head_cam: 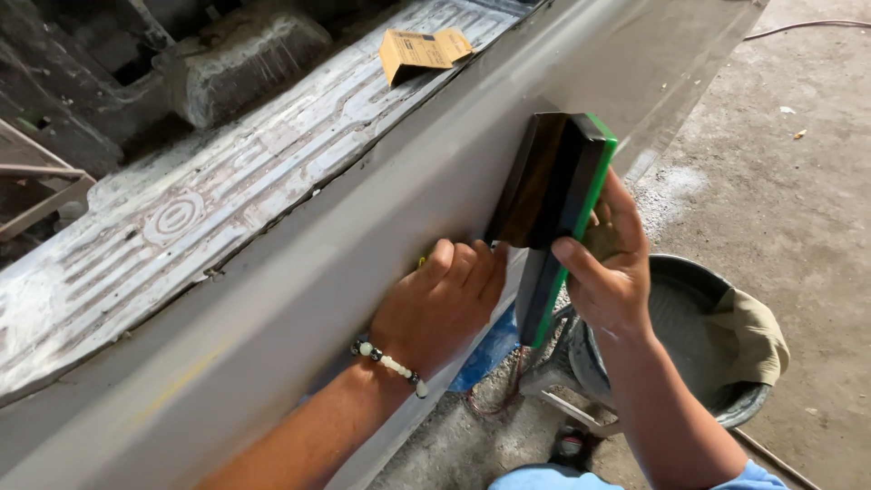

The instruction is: The person uses a green sanding block to sand the side panel of a gray car. They repeatedly rub the block over the surface, occasionally wiping the area with a yellow cloth. The work focuses on the lower side panel near the wheel well.

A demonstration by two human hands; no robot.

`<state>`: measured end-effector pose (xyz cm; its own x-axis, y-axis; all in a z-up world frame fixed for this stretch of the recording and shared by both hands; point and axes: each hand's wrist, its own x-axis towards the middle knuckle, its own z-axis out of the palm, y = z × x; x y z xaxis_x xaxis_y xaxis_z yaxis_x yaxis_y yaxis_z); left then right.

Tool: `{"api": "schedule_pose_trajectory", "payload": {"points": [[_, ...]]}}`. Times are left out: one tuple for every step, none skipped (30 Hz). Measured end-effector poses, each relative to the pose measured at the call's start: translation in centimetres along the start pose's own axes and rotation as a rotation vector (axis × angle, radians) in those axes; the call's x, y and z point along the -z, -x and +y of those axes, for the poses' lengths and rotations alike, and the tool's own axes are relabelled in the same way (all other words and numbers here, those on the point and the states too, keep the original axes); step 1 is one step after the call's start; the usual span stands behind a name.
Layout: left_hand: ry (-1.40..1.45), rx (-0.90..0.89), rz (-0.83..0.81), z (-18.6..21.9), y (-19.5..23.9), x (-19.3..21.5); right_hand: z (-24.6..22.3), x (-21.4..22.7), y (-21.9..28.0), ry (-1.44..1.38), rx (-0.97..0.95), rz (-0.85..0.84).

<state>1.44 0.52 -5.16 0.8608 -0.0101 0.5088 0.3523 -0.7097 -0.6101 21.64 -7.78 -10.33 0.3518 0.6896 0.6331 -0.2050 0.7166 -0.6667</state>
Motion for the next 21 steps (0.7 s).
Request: {"api": "schedule_pose_trajectory", "payload": {"points": [[-0.003,-0.007,0.007,-0.1,-0.1,-0.2,0.6,0.1,-0.1,0.002,0.009,0.004],[-0.067,-0.041,-0.019,-0.1,-0.1,-0.3,1.3,0.2,-0.2,0.05,0.0,0.073],[-0.126,-0.069,-0.051,0.1,0.0,-0.4,1.9,0.4,0.0,0.098,-0.019,0.141],[-0.124,-0.071,-0.05,0.1,0.0,-0.3,2.4,0.0,-0.3,0.1,-0.019,0.144],[-0.11,-0.072,-0.059,0.1,0.0,-0.3,2.8,-0.3,-0.7,0.144,-0.004,0.168],[-0.096,-0.074,-0.068,0.1,0.0,-0.3,3.3,-0.6,-1.0,0.188,0.011,0.192],[-0.096,-0.075,-0.065,0.2,0.0,-0.4,3.5,-1.0,-1.2,0.19,0.013,0.194],[-0.066,-0.065,-0.057,0.2,-0.1,-0.4,3.7,-1.4,-1.3,0.238,-0.012,0.239],[-0.04,-0.054,-0.05,0.2,-0.1,-0.5,4.0,-1.8,-1.6,0.284,-0.038,0.282],[-0.042,-0.054,-0.048,0.1,-0.1,-0.4,4.1,-2.0,-1.6,0.283,-0.035,0.282],[-0.072,-0.061,-0.04,0.1,-0.1,-0.3,4.2,-2.1,-1.7,0.337,-0.065,0.297],[-0.102,-0.067,-0.031,0.1,0.0,-0.2,4.4,-2.2,-1.7,0.391,-0.094,0.313],[-0.101,-0.065,-0.032,0.2,0.1,-0.2,4.4,-2.3,-1.6,0.391,-0.097,0.311],[-0.095,-0.06,-0.038,0.3,0.2,-0.3,4.4,-2.3,-1.6,0.568,-0.042,0.32],[-0.092,-0.057,-0.039,0.3,0.1,-0.4,4.4,-2.3,-1.7,0.746,0.019,0.328],[-0.094,-0.055,-0.038,0.2,0.1,-0.4,4.1,-2.4,-1.8,0.746,0.021,0.327],[-0.078,-0.064,-0.047,0.2,0.2,-0.4,3.9,-2.6,-1.8,0.817,0.059,0.292],[-0.062,-0.072,-0.057,0.2,0.2,-0.4,3.7,-2.7,-1.7,0.888,0.098,0.256],[-0.063,-0.074,-0.055,0.1,0.4,-0.5,3.7,-2.7,-1.8,0.888,0.1,0.257],[-0.044,-0.087,-0.04,0.1,0.5,-0.7,3.6,-2.7,-1.9,0.984,0.114,0.269],[-0.025,-0.102,-0.023,0.0,0.5,-0.8,3.6,-2.7,-2.0,1.081,0.129,0.281]]}}
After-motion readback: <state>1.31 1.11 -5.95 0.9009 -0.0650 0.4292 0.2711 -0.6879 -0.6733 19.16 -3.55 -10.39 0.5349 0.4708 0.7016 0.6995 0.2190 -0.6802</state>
